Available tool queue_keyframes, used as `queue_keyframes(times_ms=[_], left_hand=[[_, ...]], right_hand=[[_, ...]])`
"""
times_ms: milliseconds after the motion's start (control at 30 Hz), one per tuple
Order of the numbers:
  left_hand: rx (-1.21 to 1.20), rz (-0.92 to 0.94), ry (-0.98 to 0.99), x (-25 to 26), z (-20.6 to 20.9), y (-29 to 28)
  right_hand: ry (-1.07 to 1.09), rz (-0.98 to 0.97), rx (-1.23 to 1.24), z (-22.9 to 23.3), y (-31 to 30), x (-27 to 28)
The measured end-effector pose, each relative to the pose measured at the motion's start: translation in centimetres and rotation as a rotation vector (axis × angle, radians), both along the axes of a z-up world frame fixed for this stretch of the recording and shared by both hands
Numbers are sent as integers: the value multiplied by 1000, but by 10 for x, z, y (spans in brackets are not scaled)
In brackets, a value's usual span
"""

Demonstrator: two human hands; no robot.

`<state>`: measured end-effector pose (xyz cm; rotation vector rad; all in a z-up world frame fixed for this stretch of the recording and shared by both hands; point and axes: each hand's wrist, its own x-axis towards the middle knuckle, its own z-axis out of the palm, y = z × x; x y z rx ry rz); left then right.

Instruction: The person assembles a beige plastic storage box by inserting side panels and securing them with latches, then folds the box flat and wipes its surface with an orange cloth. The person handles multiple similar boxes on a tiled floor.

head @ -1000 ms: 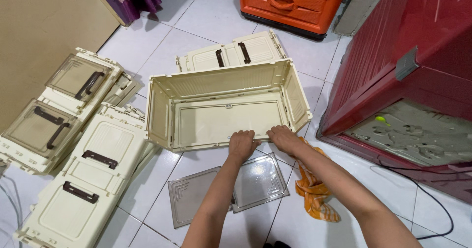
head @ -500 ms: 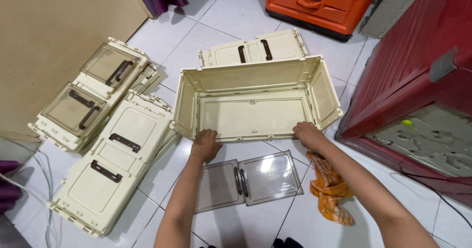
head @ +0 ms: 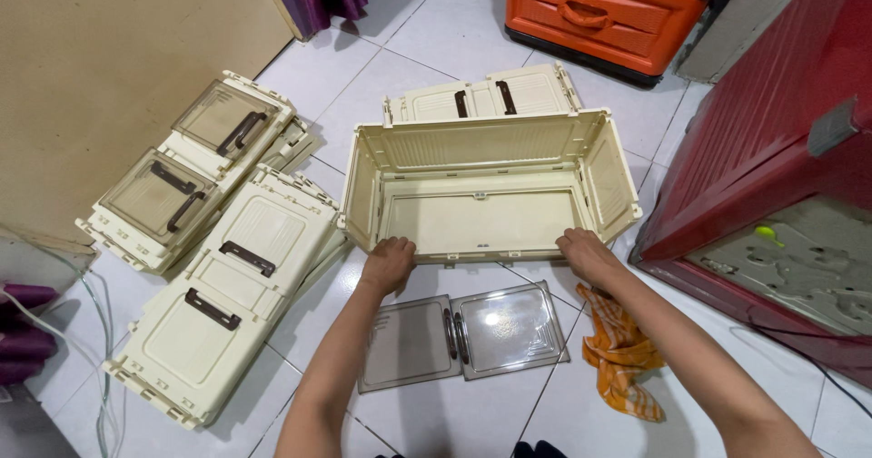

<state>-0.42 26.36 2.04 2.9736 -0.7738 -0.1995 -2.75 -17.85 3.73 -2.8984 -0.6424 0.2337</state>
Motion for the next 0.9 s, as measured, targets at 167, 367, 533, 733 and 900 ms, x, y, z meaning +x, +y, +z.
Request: queue_keyframes(times_ms=[167,367,533,733,900], left_hand=[[-33,-88,13,-6,19,10],[303,-235,-133,-20,45,17],[231,-144,-290,-21,32,16],[-60,-38,-288,-22,36,9],[-110,-190,-109,-33,99,9]], right_hand=[[-80,11,50,19,-3,-13],[-228,36,-5,52,7,-18],[-492,68,-51,89,20,-16],[-627,15,-65,136,18,-25],[-607,-34,-69,160,12,-49]])
